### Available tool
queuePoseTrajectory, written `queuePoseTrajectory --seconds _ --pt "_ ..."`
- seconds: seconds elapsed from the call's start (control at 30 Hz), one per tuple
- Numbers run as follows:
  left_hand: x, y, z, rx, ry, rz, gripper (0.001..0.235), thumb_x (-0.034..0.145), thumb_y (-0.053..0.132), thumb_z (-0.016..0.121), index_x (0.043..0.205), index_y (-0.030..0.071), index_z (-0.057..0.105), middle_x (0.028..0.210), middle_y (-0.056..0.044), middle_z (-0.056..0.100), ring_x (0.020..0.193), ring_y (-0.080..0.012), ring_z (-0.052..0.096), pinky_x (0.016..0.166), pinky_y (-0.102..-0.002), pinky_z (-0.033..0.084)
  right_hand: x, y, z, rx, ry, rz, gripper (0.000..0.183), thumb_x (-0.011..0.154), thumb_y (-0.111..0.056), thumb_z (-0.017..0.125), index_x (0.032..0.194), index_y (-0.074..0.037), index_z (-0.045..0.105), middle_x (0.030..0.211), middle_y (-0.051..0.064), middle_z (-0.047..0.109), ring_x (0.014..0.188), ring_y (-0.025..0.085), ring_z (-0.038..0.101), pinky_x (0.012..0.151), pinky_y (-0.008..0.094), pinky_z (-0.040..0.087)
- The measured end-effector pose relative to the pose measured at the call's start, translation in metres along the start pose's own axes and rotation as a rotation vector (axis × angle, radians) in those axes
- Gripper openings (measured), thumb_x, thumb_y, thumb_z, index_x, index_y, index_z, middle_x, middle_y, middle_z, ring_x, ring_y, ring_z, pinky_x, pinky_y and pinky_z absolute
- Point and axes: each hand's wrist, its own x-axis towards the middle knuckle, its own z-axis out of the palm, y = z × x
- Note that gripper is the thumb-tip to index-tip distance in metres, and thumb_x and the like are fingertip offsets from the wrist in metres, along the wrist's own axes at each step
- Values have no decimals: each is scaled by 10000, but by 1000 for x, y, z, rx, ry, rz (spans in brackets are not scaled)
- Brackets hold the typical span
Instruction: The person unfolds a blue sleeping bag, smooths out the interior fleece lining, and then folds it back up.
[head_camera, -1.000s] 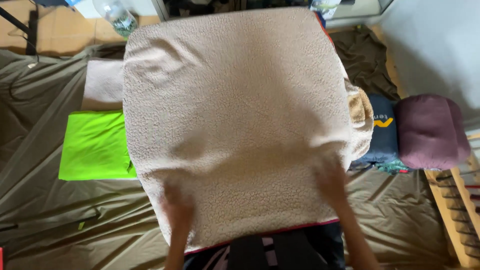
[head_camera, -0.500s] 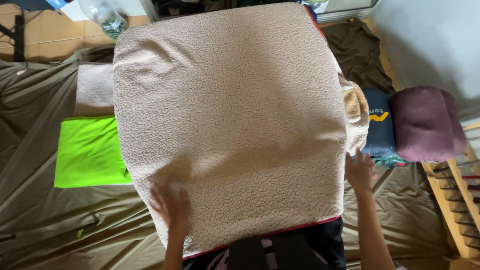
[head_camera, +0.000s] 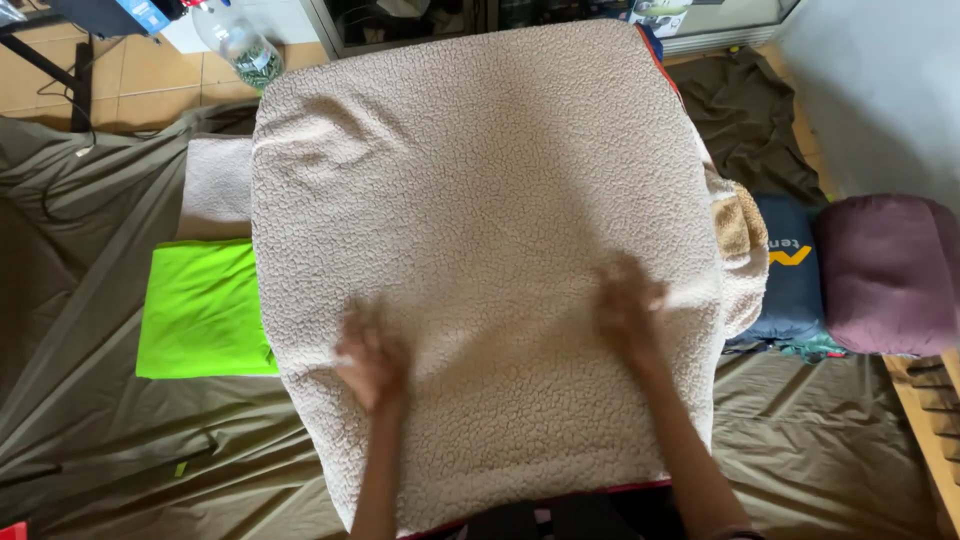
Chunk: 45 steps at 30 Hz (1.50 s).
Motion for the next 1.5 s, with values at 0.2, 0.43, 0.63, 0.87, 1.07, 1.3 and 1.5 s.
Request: queuePoseTrajectory --seconds 0.2,0.43,0.63,0.87,1.07,1.3,1.5 --pt "-26 -138 116 -271 -305 -626 540 1051 427 382 1496 127 319 1583 -193 292 1417 -526 320 1085 -782 327 31 166 17 -92 80 480 614 1040 -412 466 1611 -483 252 1711 -3 117 1519 441 179 1067 836 296" --pt "-1 -188 170 -382 -291 -682 346 1106 438 557 1241 127 627 1062 -156 685 959 -421 685 805 -566 565 73 287 58 215 291 682 493 1151 -671 346 1312 -239 520 1133 165 677 1090 431 653 974 569 488" --pt "8 -199 151 -221 -239 -687 254 1048 461 690 1006 215 731 819 -63 727 742 -380 728 641 -533 595 68 311 76 2 604 556 287 1082 -507 661 1003 -233 688 801 47 647 737 339 688 725 468 557" --pt "70 -195 73 -453 -201 -632 218 952 275 650 821 107 695 756 -175 685 627 -417 567 542 -546 401 58 262 -31 -37 568 281 193 986 -182 815 861 -80 709 843 70 687 674 267 627 533 455 462" --pt "57 -210 11 -635 -48 -435 382 1044 83 707 719 73 507 615 -49 487 595 -165 340 567 -367 277 20 205 -116 150 595 170 149 1043 -12 650 901 -13 694 820 72 648 723 184 574 594 338 501" --pt "-47 -228 -66 -544 -43 -502 276 1120 205 710 897 48 667 757 -96 653 634 -241 561 569 -400 383 -77 235 -133 187 730 286 58 1037 -10 763 980 -6 758 865 47 666 716 175 559 581 354 451" --pt "-158 -205 -81 -345 -234 -690 420 1122 424 649 788 170 626 650 6 611 537 -163 518 512 -352 390 -159 264 -90 101 645 454 113 1082 -75 783 985 -43 736 923 60 708 830 220 634 731 444 517"
